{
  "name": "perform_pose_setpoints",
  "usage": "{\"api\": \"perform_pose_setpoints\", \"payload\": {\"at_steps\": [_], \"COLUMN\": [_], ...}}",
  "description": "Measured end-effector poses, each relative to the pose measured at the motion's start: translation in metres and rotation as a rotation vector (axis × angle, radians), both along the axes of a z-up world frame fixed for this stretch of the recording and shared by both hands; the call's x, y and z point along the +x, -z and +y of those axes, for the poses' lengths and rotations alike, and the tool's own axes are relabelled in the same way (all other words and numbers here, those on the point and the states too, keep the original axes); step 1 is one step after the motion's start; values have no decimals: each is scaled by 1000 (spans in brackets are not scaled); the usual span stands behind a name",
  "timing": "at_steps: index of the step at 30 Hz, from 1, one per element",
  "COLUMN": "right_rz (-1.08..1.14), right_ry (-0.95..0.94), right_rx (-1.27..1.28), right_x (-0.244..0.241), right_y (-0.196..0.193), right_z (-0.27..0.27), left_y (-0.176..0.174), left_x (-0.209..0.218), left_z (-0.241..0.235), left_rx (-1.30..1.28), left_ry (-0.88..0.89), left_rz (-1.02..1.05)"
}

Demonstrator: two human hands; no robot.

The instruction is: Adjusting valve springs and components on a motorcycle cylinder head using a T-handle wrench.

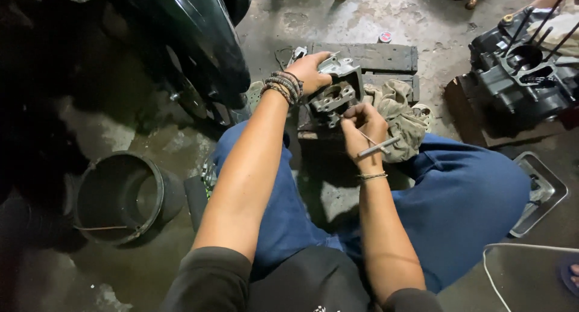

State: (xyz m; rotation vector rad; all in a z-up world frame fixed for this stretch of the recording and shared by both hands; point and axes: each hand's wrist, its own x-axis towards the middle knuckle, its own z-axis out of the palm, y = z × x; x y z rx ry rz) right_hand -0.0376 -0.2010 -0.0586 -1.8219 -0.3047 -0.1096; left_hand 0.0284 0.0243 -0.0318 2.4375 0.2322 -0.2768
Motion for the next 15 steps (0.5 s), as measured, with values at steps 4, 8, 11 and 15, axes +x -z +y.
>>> {"api": "perform_pose_setpoints", "payload": {"at_steps": [4,8,11,15], "right_rz": [69,-257,-104,-25], "right_ry": [16,97,37,94], "right_rx": [122,-57,-52,-37], "right_x": [10,1,0,3], "right_y": [10,-3,7,20], "right_z": [-1,8,10,9], "left_y": [-20,-21,-29,-10], "left_x": [-11,-14,-18,-11], "left_z": [-8,-5,-4,7], "left_rx": [-6,-84,-143,-134], "left_ry": [20,27,34,25], "left_rz": [11,-25,-45,-55]}}
